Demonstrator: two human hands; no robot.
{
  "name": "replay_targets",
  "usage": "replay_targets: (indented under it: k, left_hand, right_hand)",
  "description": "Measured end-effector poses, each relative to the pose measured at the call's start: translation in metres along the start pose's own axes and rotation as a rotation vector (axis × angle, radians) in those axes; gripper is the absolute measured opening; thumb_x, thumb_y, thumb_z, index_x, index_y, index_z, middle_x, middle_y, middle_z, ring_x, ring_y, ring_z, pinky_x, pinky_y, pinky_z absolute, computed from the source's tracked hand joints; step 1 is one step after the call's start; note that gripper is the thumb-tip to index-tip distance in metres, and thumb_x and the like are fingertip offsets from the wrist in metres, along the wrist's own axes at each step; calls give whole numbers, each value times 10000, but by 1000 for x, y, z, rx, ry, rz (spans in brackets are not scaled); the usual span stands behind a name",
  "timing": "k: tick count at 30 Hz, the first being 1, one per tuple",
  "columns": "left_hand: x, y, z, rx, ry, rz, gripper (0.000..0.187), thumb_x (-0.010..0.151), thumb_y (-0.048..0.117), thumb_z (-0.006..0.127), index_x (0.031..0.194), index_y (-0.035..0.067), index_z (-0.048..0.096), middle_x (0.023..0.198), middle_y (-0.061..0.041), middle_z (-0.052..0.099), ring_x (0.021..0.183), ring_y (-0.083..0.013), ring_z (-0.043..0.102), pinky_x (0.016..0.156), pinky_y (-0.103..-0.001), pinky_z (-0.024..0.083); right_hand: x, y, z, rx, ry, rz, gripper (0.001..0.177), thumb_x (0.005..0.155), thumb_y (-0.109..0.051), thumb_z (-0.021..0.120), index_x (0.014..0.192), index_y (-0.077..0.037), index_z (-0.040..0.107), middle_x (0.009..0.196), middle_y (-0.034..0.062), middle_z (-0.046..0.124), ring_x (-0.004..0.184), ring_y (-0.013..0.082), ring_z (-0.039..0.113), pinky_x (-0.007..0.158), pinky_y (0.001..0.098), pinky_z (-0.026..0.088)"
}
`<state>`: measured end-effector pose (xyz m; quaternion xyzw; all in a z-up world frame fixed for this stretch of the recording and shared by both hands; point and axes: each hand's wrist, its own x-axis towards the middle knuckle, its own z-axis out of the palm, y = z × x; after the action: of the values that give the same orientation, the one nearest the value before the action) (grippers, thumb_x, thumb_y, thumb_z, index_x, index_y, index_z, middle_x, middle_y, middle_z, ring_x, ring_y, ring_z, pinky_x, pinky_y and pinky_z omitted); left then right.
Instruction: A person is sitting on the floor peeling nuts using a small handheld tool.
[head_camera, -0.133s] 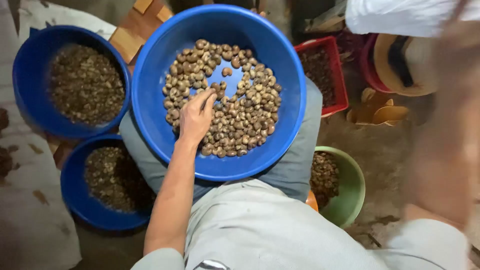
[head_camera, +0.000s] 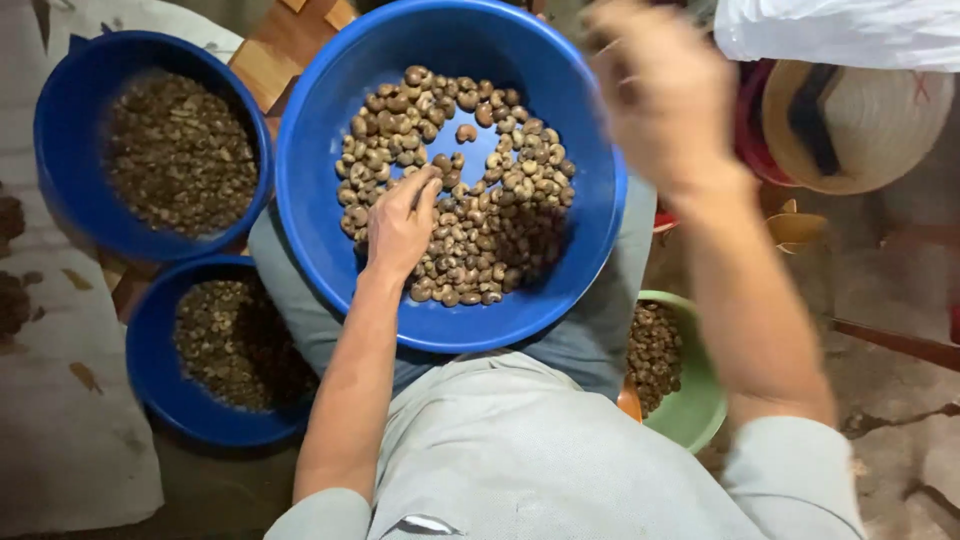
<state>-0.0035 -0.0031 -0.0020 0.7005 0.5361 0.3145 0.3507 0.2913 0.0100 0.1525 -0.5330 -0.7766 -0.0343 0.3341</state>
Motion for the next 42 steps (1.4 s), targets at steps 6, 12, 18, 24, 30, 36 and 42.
replay_targets:
  k: [6,12,18,24,30,36,42]
  left_hand:
    - [0,-7,2,51,53,21,278,977,151,683,1198,-11,732,1132,-153,779,971,-318,763,812,-381,603]
    - [2,-8,0,88,44,80,235,969,146,665,1123,-13,743,1073,-161,784,906,-355,750,788,-418,588]
    - [3,-14,1,80,39,113,215,975,134,667,1126,-6,731,1052,-147,782,887,-340,742,776,-417,579]
    - [6,-6,-10,-324,-2,-11,307,1144,259,527,1369,86,645,1171,-184,735,1081,-335,730,854,-534,649]
    - [6,3,-11,-449,-103,-23,319,1157,312,485,1382,156,648,1237,-172,712,1218,-384,659,962,-623,575]
    - [8,3,-9,-505,-64,11,274,1117,277,578,1291,117,717,1246,-181,721,1207,-347,672,990,-565,576]
    - [9,3,-4,-517,-77,139,229,1088,193,631,1218,40,743,1272,-257,688,1257,-428,623,1026,-623,517]
  right_hand:
    - [-47,11,172,-110,-284,145,198,944,-131,669,1132,-93,716,986,94,709,715,355,684,599,460,564]
    - [-72,15,233,-226,-293,162,363,815,-111,746,1158,-63,634,1073,146,624,848,354,685,591,452,577]
    - [-86,12,240,-366,-252,154,183,838,-52,642,1018,-47,611,1069,178,651,700,365,670,526,468,548]
    - [-95,-13,220,1051,-289,988,276,1014,-105,670,1284,-52,648,946,165,723,675,249,757,537,362,647]
    - [-90,-48,186,1315,-236,1147,318,1010,-141,660,1309,-38,625,941,174,737,649,171,734,579,318,683]
    - [-97,-45,186,1412,-253,1010,425,972,10,675,1382,-27,571,1039,120,735,814,196,774,707,328,692]
    - [-95,-47,180,1480,-239,1004,414,975,-12,664,1378,-7,568,1023,118,735,816,202,774,707,340,693]
